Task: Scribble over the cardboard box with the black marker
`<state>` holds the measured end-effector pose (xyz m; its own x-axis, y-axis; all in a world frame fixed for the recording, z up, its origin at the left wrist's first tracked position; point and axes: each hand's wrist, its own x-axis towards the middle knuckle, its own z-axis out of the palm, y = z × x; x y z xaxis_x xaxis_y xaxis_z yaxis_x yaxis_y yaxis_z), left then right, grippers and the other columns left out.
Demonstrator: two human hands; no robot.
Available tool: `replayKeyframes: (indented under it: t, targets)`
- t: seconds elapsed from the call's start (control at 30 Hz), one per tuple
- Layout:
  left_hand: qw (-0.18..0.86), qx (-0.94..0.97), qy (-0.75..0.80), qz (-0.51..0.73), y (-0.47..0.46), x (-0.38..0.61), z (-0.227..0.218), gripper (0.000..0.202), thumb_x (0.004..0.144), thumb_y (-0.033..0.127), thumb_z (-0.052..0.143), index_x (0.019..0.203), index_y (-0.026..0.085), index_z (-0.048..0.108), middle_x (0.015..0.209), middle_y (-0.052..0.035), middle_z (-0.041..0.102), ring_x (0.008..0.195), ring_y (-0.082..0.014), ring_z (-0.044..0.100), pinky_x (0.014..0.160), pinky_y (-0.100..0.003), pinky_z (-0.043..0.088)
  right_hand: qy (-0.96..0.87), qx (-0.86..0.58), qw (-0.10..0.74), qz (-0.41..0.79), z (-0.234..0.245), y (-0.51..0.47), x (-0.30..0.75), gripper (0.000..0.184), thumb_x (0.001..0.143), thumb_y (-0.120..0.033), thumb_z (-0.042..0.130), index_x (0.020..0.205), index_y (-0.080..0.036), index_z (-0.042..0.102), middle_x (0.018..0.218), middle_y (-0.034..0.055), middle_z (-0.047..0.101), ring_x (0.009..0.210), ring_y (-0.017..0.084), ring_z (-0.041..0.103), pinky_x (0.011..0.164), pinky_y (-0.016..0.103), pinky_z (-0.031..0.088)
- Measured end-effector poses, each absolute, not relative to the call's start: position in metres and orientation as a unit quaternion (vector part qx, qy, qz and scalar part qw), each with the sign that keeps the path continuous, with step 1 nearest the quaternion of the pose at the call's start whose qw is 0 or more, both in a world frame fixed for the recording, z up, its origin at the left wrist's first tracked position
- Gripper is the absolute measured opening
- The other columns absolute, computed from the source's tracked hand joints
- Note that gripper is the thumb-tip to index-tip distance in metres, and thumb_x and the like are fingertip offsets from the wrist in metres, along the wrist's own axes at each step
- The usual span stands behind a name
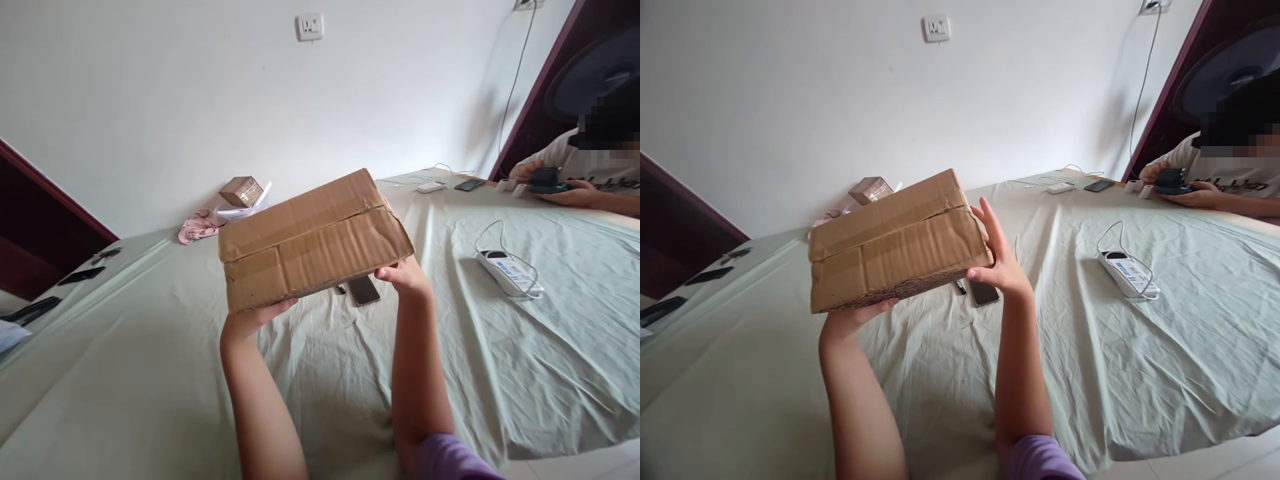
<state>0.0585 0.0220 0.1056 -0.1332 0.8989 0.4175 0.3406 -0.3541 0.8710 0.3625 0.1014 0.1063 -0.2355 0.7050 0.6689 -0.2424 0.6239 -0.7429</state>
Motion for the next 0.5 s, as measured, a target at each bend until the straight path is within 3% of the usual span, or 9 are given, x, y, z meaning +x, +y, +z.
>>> replayKeyframes:
  t: [0.13, 0.23, 0.37, 0.5]
  targets:
    - [0.245, 0.61, 0.518, 0.548, 0.023, 0.047, 0.099, 0.082, 0.058, 0.052, 0.102, 0.131, 0.024, 0.076, 0.143, -0.0137, 0.076, 0.15, -0.046, 0.06, 0.118, -0.061, 0.06, -0.679, -0.167, 0.584, 0.413, 0.104, 0.101, 0.363, 0.132, 0.069, -0.071, 0.097, 0.178, -0.039, 0.03, 0.187, 0.0078, 0.029, 0.158, 0.044, 0.051, 0.132, 0.059, 0.043]
    - [0.217, 0.625, 0.513, 0.546, 0.026, 0.037, 0.091, 0.085, 0.059, 0.047, 0.104, 0.136, 0.026, 0.074, 0.146, -0.0117, 0.074, 0.159, -0.0434, 0.051, 0.131, -0.06, 0.049, -0.681, -0.162, 0.574, 0.425, 0.105, 0.099, 0.362, 0.132, 0.07, -0.062, 0.1, 0.178, -0.039, 0.028, 0.187, 0.0094, 0.03, 0.161, 0.042, 0.048, 0.132, 0.058, 0.042]
    - [0.228, 0.623, 0.471, 0.581, 0.037, 0.039, 0.077, 0.082, 0.064, 0.054, 0.101, 0.136, 0.026, 0.073, 0.141, -0.01, 0.076, 0.153, -0.0393, 0.058, 0.141, -0.06, 0.033, -0.64, -0.119, 0.612, 0.45, 0.106, 0.099, 0.348, 0.135, 0.068, -0.067, 0.098, 0.179, -0.041, 0.024, 0.178, 0.0092, 0.046, 0.167, 0.038, 0.042, 0.135, 0.061, 0.037]
    - [0.295, 0.616, 0.475, 0.554, 0.045, 0.06, 0.073, 0.101, 0.062, 0.064, 0.101, 0.15, 0.028, 0.066, 0.143, -0.0139, 0.075, 0.152, -0.0421, 0.059, 0.138, -0.064, 0.035, -0.64, -0.122, 0.625, 0.43, 0.104, 0.103, 0.34, 0.129, 0.064, -0.073, 0.097, 0.173, -0.036, 0.04, 0.163, 0.0121, 0.062, 0.159, 0.043, 0.052, 0.13, 0.065, 0.044]
